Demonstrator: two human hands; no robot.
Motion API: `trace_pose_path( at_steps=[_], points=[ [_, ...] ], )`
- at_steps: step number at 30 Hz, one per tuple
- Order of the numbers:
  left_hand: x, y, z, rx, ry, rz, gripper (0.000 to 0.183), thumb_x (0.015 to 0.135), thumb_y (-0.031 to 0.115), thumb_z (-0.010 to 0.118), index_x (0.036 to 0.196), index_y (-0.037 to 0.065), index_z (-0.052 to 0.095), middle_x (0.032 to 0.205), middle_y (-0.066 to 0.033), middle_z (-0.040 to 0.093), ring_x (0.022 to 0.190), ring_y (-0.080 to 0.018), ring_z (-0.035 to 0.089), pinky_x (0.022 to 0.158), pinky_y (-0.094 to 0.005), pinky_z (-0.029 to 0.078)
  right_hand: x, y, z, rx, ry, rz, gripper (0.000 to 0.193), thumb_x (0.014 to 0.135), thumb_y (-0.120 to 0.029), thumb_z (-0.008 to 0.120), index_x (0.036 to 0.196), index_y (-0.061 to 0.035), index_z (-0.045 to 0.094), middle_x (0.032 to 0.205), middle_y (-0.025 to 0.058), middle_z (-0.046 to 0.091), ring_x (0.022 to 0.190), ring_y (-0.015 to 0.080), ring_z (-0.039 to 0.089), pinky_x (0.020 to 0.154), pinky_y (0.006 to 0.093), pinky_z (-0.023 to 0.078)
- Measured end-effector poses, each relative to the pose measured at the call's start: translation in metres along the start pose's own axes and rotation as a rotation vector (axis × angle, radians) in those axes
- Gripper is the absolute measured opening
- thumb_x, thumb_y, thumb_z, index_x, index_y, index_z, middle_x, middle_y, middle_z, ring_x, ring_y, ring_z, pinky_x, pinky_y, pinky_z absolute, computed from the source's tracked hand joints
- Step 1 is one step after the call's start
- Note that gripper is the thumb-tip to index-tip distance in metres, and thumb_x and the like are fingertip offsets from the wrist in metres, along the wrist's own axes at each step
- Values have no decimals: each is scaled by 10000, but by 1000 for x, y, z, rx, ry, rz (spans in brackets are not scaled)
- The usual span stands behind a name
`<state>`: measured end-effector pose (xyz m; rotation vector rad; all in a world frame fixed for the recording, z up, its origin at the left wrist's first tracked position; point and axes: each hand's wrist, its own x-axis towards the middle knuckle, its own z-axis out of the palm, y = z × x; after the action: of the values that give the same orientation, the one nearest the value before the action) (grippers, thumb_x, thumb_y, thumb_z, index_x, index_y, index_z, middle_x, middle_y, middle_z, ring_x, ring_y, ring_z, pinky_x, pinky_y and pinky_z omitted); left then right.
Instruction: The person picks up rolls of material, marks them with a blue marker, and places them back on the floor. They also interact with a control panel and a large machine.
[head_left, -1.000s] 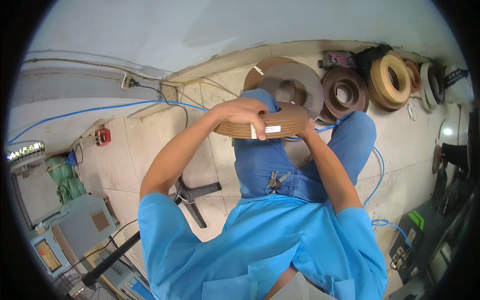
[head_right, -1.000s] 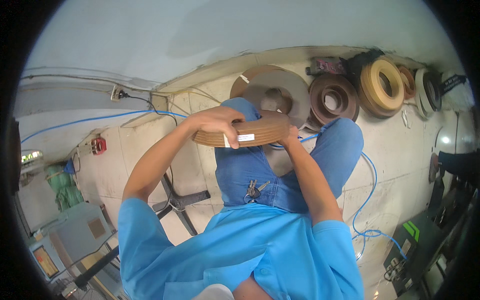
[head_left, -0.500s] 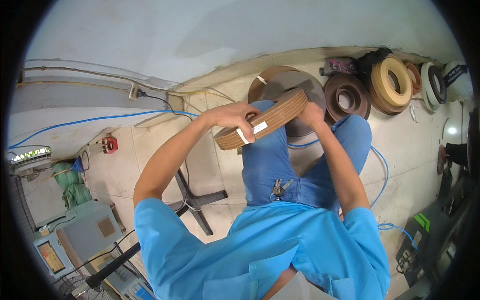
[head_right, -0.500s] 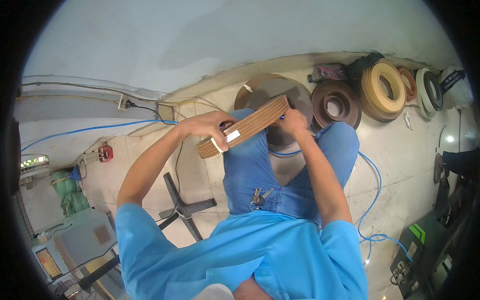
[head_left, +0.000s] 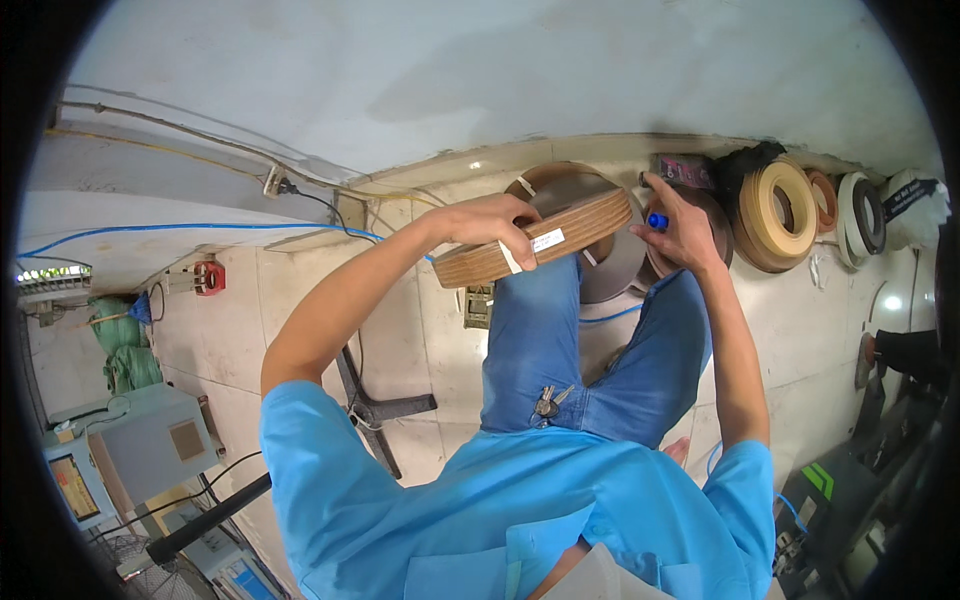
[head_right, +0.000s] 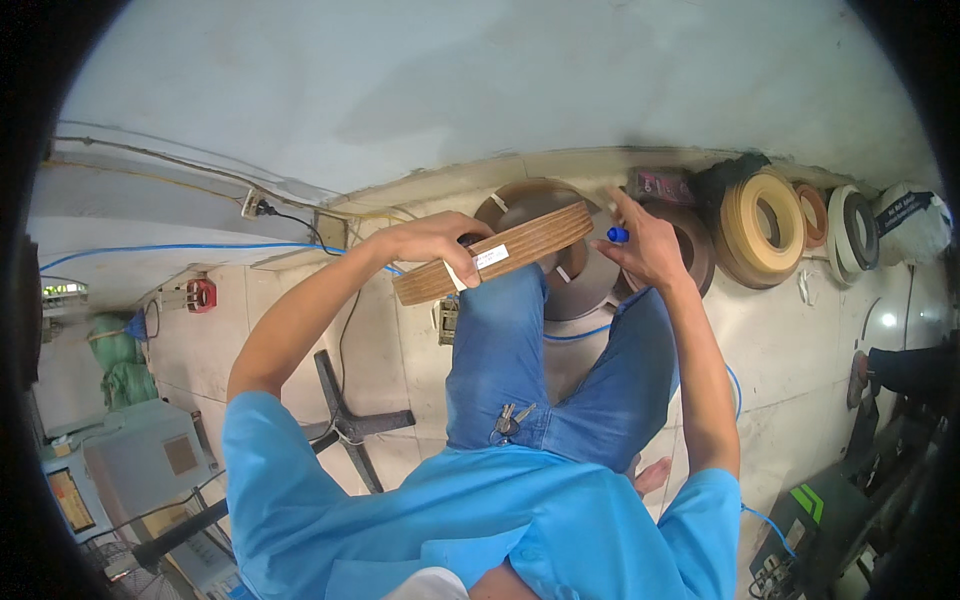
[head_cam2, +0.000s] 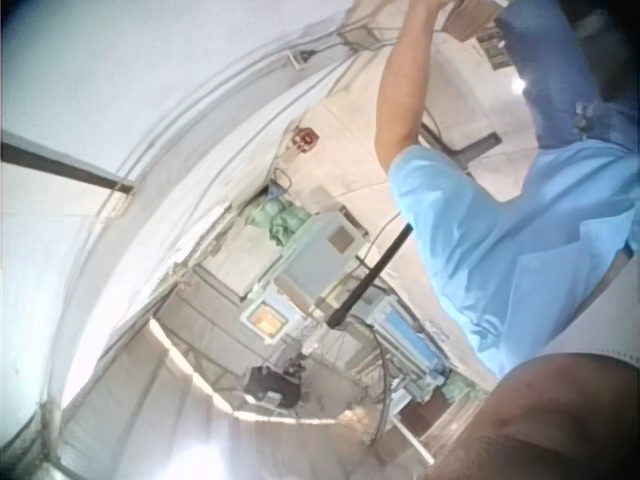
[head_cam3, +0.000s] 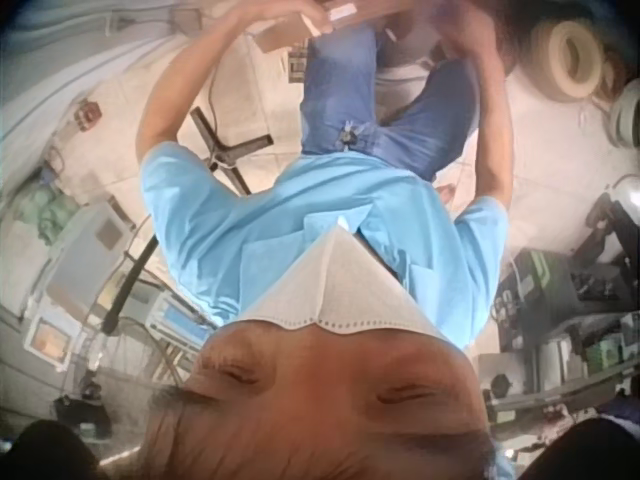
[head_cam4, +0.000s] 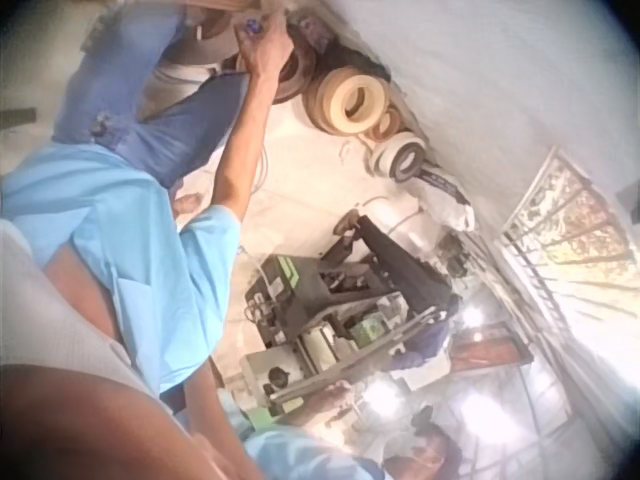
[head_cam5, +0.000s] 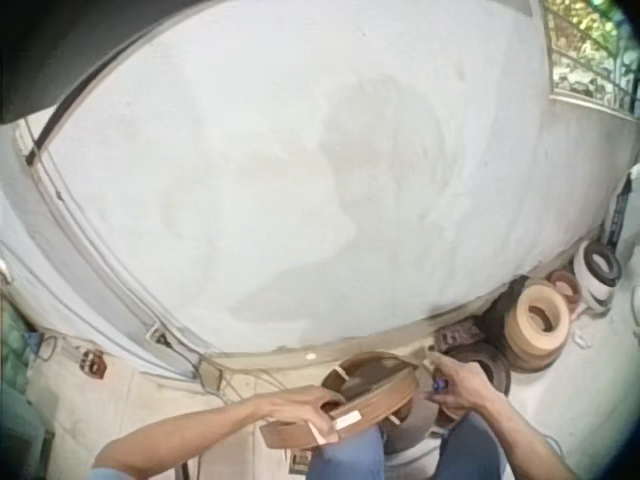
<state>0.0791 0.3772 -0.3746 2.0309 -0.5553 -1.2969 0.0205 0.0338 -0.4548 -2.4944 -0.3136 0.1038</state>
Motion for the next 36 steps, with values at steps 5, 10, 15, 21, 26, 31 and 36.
trace_pose_path(
  at_steps=[5,10,15,21,26,31,36],
  points=[
    [17,6,1,74,-65,-10,1011,528,456,762,1369,-77,587,1276,-261,651,1170,-365,622,988,-400,471,-11,-28,-14,11,74,-275,968,741,-290,875,1569,-256,375,1365,120,639,1012,385,691,874,441,579],
    [26,15,4,110,-76,21,960,522,446,762,1323,-64,621,1208,-244,673,1102,-361,637,925,-408,484,-5,-32,-16,-49,-59,-222,628,725,-147,828,1301,-153,578,1196,96,694,945,360,696,785,451,573],
    [31,29,5,175,-112,48,871,520,423,769,1241,-53,658,1088,-211,700,1006,-329,655,850,-392,484,-18,-26,-23,-61,78,-305,525,717,-111,807,1206,-122,617,1105,76,714,856,340,704,715,430,566],
    [20,63,3,207,-96,128,805,506,408,780,1161,-49,680,1021,-200,708,960,-307,666,806,-384,479,-34,-36,-48,-130,238,-363,558,659,-66,802,1186,-117,625,1143,67,714,813,307,713,672,405,568],
    [8,92,26,333,-54,248,796,479,390,797,1142,-37,685,985,-212,686,953,-349,642,811,-414,484,-78,-39,-71,-236,315,-356,648,585,-51,788,1208,-141,632,1201,34,716,689,246,686,595,340,537],
    [6,96,64,496,-5,298,751,464,370,815,1096,-15,685,1010,-208,688,1005,-373,624,864,-438,507,-130,-30,-52,-339,343,-369,633,561,-43,742,1188,-96,672,1200,67,725,623,210,638,570,316,513],
    [-2,77,106,568,104,366,779,464,293,828,1132,-61,637,1037,-228,670,1051,-388,607,901,-438,515,-164,-43,-23,-368,339,-284,540,666,-116,713,1205,-73,693,1248,113,714,609,183,627,557,302,499]
  ],
)
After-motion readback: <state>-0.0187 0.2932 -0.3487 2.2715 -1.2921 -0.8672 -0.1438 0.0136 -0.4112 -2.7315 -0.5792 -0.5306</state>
